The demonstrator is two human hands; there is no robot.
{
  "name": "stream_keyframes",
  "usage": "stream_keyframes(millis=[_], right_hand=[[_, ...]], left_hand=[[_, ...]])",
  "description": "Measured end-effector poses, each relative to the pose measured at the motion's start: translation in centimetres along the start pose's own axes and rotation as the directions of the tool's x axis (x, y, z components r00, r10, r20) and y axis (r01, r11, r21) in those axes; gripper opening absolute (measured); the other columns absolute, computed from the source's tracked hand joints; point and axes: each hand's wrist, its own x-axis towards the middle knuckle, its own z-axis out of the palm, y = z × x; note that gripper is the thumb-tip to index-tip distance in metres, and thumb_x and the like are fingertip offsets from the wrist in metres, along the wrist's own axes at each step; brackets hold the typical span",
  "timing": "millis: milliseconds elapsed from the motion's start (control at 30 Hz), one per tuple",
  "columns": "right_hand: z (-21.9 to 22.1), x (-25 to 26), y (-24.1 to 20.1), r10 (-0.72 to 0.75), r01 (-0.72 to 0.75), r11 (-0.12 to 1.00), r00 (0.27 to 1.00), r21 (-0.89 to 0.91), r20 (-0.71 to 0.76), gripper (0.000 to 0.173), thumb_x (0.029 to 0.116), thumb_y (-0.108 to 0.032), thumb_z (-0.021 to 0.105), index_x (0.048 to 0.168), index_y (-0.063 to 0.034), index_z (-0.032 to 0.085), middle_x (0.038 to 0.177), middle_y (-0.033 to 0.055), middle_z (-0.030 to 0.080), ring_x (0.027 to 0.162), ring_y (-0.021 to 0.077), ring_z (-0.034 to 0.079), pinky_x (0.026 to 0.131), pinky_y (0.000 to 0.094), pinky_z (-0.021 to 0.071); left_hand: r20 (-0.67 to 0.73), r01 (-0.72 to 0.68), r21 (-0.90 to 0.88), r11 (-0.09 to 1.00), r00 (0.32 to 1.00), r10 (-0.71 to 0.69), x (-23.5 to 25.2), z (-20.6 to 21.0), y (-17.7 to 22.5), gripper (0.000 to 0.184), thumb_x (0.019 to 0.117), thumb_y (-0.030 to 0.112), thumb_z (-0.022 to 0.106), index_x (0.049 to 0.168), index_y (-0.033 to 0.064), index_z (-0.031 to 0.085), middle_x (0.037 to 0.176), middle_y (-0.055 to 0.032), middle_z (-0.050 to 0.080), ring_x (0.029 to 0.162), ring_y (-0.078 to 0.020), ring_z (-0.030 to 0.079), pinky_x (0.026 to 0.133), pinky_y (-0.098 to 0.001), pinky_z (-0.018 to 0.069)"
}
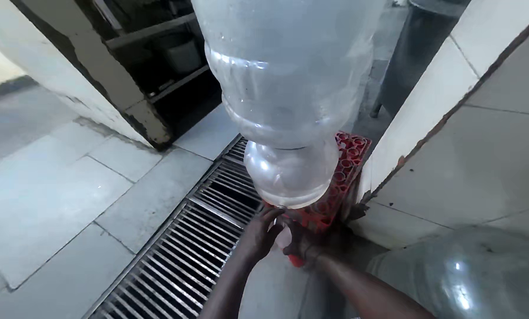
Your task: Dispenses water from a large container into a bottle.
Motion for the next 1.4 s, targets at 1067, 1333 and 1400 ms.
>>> stream_keyframes(millis=[1067,1333,1400], right_hand=[[-0.1,0.8,0.7,-0.030,0.030,0.994,1.000,0.102,0.001,0.101,0.0751,-0.023,0.089,0.159,-0.0208,0.032,0.147,0.0263,0.049,0.128,0.0444,0.056,0.100,0.0606,0.0501],[0.5,1.5,1.1,-0.061,0.062,0.994,0.998,0.093,-0.021,0.102,0.0730,-0.020,0.089,0.158,-0.0215,0.033,0.145,0.0249,0.051,0.127,0.0438,0.057,0.097,0.0602,0.0519],[0.2,1.3,1.1,-0.057,0.057,0.993,0.998,0.107,-0.007,0.102,0.0741,-0.019,0.089,0.159,-0.0214,0.033,0.147,0.0258,0.049,0.129,0.0442,0.056,0.100,0.0605,0.0505]], left_hand=[[-0.162,-0.065,0.047,0.997,0.984,0.072,1.0,1.4,-0.8,0.020,0.0882,0.006,0.077,0.108,0.0062,0.073,0.108,-0.0084,0.072,0.097,-0.0193,0.070,0.090,-0.0431,0.0587],[-0.179,-0.084,0.043,0.996,0.980,0.090,0.9,1.5,-1.0,0.019,0.0885,0.006,0.077,0.107,0.0060,0.073,0.107,-0.0077,0.072,0.094,-0.0176,0.070,0.089,-0.0408,0.0591],[-0.181,-0.091,0.041,0.995,0.979,0.097,0.9,1.5,-0.9,0.020,0.0883,0.005,0.077,0.107,0.0052,0.073,0.106,-0.0085,0.072,0.094,-0.0186,0.070,0.088,-0.0416,0.0590]])
